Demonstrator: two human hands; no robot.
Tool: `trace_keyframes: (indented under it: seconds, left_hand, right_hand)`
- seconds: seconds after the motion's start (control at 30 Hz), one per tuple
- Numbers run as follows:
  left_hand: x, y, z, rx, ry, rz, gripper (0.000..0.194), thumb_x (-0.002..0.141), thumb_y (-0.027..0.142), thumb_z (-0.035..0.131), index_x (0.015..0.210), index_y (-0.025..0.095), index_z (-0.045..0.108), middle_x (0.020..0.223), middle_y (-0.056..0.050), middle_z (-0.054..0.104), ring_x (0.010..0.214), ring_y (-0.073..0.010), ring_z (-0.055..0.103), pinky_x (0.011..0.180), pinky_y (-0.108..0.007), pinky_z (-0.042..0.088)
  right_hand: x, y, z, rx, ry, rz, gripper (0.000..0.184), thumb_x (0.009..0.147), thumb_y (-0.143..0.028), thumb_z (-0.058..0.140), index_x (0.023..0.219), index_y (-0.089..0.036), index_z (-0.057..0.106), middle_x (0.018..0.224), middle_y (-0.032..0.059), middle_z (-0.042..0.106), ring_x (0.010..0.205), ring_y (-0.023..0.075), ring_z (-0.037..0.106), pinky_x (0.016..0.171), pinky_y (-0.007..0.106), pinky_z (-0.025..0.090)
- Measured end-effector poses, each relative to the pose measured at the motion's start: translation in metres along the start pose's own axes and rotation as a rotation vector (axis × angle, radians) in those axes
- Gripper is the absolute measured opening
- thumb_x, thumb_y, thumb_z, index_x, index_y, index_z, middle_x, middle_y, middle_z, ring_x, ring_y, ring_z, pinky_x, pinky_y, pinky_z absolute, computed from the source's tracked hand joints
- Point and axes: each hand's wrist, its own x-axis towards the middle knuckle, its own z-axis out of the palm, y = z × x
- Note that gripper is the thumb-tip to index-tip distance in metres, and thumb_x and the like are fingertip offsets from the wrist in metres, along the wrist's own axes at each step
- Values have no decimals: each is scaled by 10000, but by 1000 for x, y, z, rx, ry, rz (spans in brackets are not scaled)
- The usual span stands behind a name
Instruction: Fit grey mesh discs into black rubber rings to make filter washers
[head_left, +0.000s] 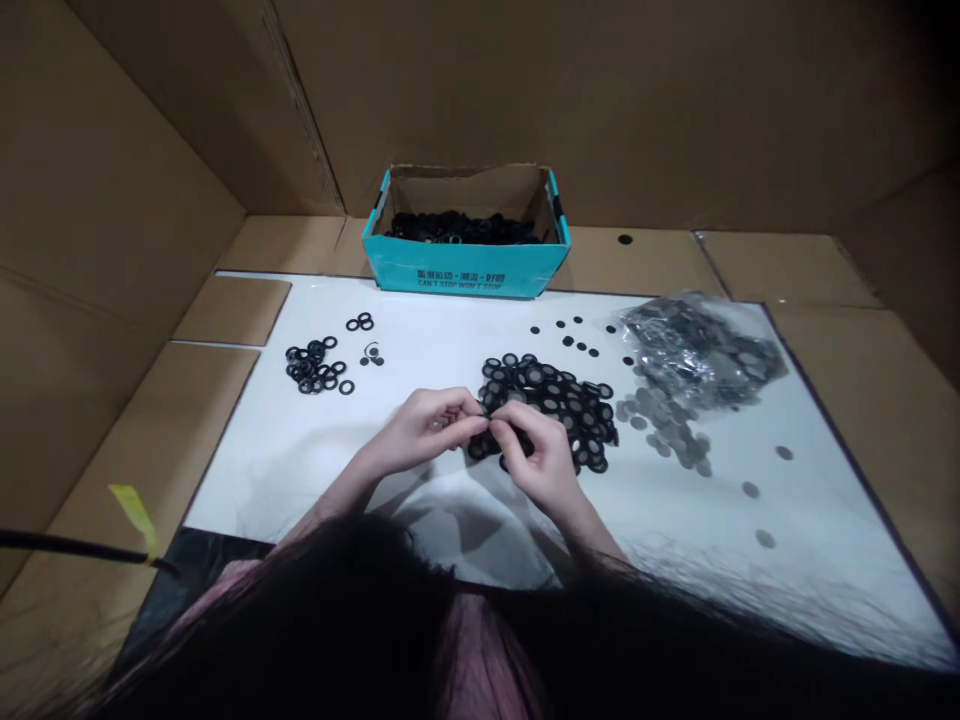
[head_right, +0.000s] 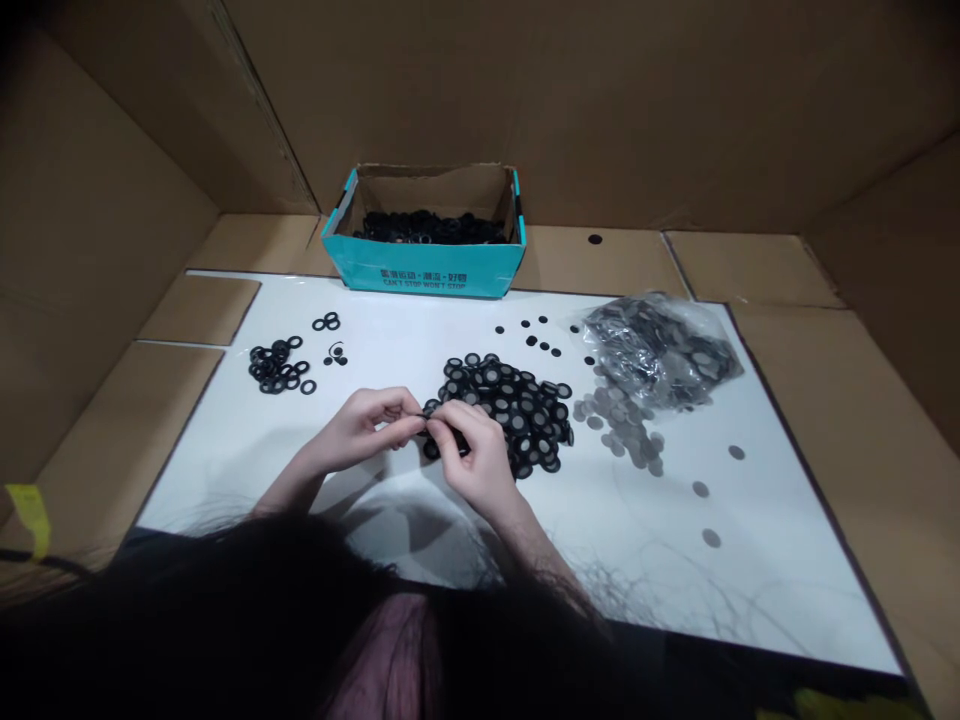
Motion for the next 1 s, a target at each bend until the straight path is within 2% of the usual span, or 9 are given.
trace_keyframes:
  seconds: [0.17,0.4,0.53,0.63,0.7,0.87,1.0]
  left_hand:
    - [0,0,2,-8,3,0,259,926,367,569,832,126,585,644,26,557,579,-67,481,549,-178,358]
    - [1,2,-8,24,-150,-21,257,904,375,589,816,136,560,622,37,537,556,-69,463,537,-175,365]
    - [0,5,-13,70,-190,-37,204,890,332,600,822,142,571,606,36,555,547,-71,481,537,-169,359]
    - [-2,6,-11,52,-223,-67,150,891,285,586,839,145,569,641,4,635,582,-98,591,565,-176,425]
    - [-2,5,-9,12,-206,-87,136,883,271,594,849,142,572,663,-11,659,602,-113,634,574,-184,458]
    - [0,2,2,-115,-15,-101,184,868,297,644,850,126,579,643,19,595,583,-66,577,564,-152,440]
    - [0,2,7,-243,-38,-118,244,910,367,592,874,133,533,712,-27,666,636,-99,646,618,-198,525]
  right_hand:
    - [-1,1,0,63,0,31,239,929,-204,471,694,-200,509,616,-10,542,574,114,510,544,253,393]
    - [-5,2,4,59,16,28,218,919,-186,480,706,-199,522,656,9,567,618,131,525,591,281,402]
    - [0,4,-2,19,-114,-20,214,901,-180,505,689,-200,528,634,2,555,624,139,496,630,303,378]
    - [5,6,-9,1,-228,-65,245,894,-180,528,651,-200,506,609,-6,526,631,139,461,638,303,357]
    - [7,6,-11,3,-259,-82,285,910,-180,507,628,-198,473,600,-9,503,623,134,448,628,294,355]
    - [6,8,-7,37,-175,-87,315,944,-199,437,629,-206,436,587,-10,467,586,125,453,556,273,358]
    - [1,6,-3,29,-45,-62,298,949,-198,422,654,-207,464,599,-4,481,576,126,457,552,285,360]
